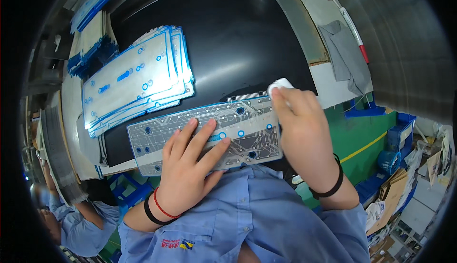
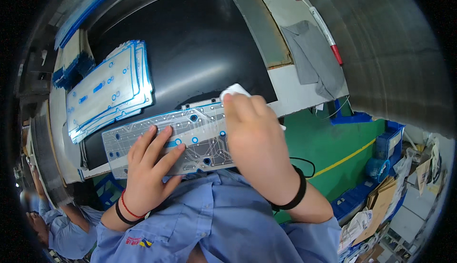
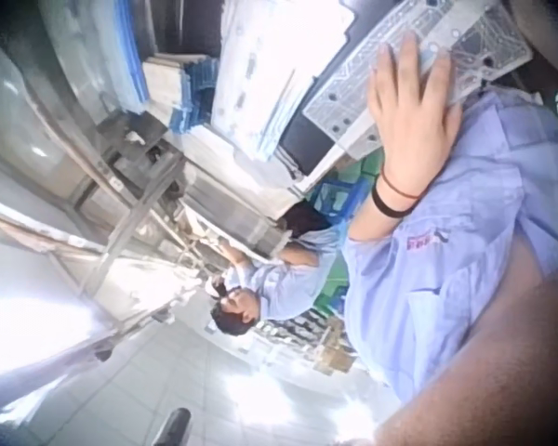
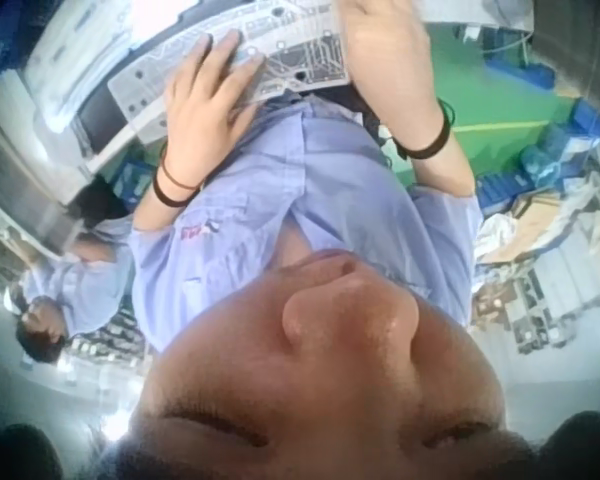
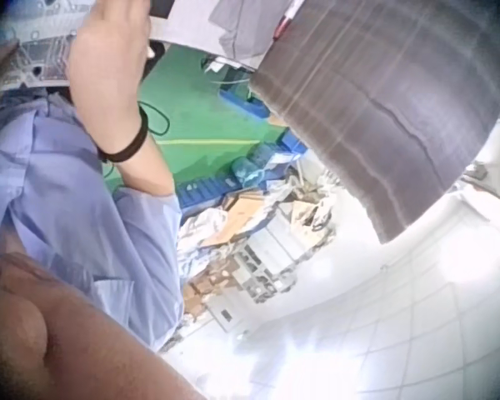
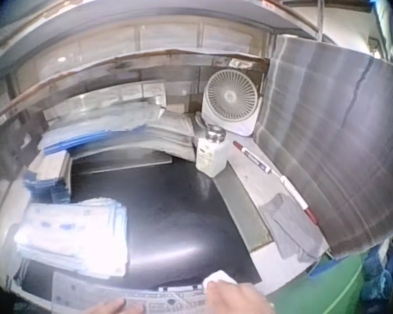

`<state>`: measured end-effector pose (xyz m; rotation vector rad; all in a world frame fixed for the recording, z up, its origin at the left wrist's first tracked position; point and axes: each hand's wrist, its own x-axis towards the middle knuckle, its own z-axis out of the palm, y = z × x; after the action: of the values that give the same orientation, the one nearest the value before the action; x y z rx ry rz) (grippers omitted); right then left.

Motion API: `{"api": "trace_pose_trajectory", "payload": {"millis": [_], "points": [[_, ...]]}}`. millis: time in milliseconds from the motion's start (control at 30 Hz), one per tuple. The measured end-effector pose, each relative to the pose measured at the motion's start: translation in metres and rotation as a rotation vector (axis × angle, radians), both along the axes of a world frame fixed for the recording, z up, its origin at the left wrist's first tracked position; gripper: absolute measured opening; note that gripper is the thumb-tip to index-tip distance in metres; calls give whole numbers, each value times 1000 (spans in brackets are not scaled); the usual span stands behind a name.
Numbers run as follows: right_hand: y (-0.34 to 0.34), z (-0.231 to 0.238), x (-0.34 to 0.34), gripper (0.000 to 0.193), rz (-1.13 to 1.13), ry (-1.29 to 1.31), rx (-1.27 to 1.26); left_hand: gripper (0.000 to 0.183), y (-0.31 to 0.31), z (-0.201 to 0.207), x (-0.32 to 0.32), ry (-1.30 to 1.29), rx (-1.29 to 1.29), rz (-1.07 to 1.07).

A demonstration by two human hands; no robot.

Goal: Cleaning and inspecting metal circuit plates at a workbench using a cloth.

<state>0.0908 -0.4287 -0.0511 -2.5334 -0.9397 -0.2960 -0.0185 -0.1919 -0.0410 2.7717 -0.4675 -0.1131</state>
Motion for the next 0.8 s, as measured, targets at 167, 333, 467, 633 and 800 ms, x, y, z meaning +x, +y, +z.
{"api": "trace_pose_trajectory", "payload": {"millis": [167, 333, 467, 633, 800], "points": [[41, -9, -5, 41, 135, 102, 114, 78, 0, -1, 2, 1, 18, -12], [-3, -5, 8, 22, -44, 25, 44, 76, 1, 1, 0, -6, 20, -1], [37, -11, 2, 34, 234, 130, 171, 75, -1, 0, 3, -16, 19, -7], [11, -14, 16, 42, -38, 75, 106, 76, 0, 2, 0, 3, 18, 6], [-52, -12, 39, 39, -266, -36, 127, 75, 1, 2, 1, -4, -4, -2]]}}
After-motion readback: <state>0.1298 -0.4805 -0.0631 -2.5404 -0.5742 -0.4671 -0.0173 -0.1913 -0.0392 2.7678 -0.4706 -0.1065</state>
